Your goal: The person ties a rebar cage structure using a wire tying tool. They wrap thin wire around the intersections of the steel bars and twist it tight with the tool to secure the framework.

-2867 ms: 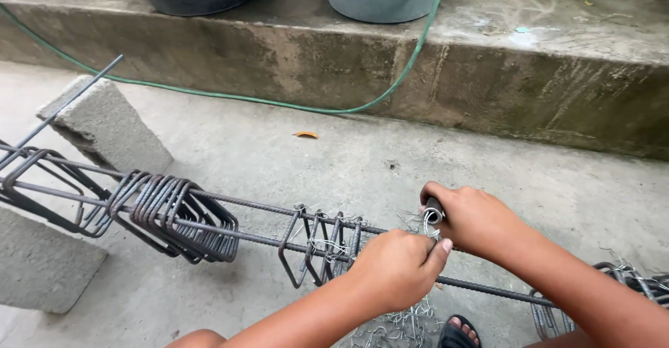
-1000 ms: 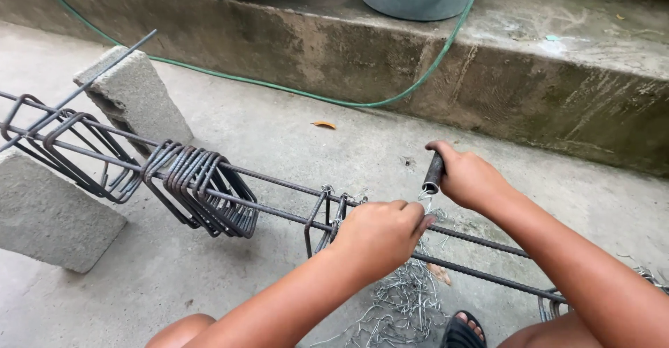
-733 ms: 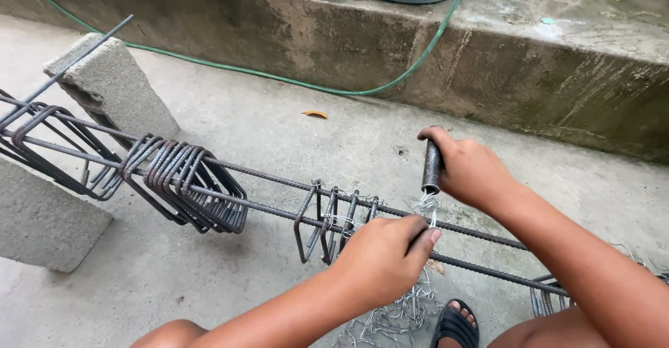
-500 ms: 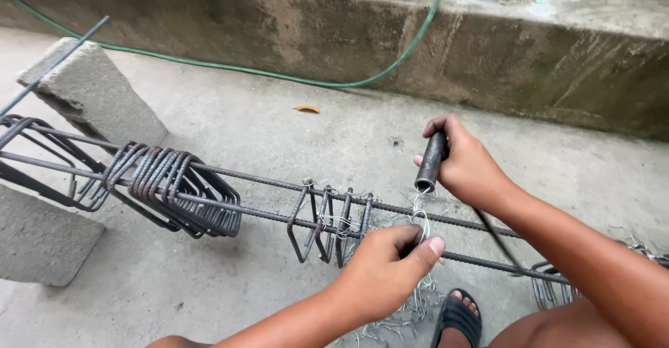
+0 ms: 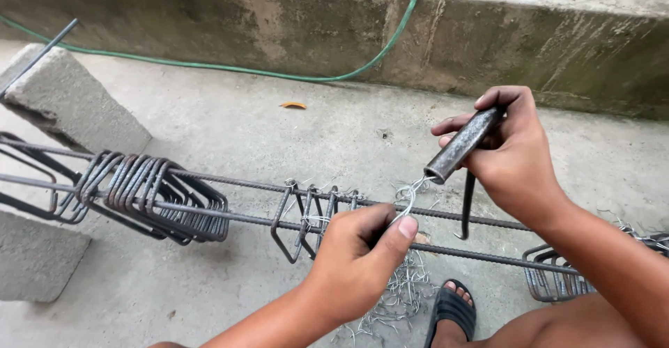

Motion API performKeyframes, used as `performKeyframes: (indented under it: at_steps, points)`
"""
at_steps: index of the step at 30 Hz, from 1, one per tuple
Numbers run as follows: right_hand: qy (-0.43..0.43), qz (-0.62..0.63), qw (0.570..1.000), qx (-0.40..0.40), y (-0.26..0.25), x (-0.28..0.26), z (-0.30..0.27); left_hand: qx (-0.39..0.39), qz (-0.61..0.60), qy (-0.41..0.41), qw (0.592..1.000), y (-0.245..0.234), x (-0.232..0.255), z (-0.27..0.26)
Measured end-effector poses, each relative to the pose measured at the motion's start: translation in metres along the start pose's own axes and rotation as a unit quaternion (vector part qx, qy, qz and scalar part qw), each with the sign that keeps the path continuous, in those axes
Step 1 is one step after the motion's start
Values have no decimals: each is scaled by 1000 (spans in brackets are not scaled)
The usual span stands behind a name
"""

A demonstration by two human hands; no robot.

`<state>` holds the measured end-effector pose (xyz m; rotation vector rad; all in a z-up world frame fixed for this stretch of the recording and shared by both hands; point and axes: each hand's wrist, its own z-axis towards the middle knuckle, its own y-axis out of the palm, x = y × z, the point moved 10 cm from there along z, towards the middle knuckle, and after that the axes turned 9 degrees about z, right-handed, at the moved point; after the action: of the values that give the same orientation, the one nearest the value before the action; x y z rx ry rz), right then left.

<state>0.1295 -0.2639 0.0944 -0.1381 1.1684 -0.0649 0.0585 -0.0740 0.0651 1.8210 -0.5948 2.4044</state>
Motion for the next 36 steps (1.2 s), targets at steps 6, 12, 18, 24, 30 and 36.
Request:
performKeyframes:
  at_steps: [6,12,18,24,30,36]
  points:
    - [190,-194,957,-98,14,80,-5,-72,176,-54,980,17,-21,6]
    - [216,-395,839,-306,21,192,-53,-297,311,-152,890,61,-117,-13]
    - [138,-469,764,-421,44,208,-81,-357,303,-169,867,96,-195,-58]
    - [84,-548,714,-428,30,226,-73,-367,279,-111,880,110,-220,-92]
    - [128,-501,757,-400,8,215,-70,-389,278,-138,867,84,-200,-92]
    - [94,-418,880,-202,-7,126,-30,-272,392,78,875,52,-117,-55]
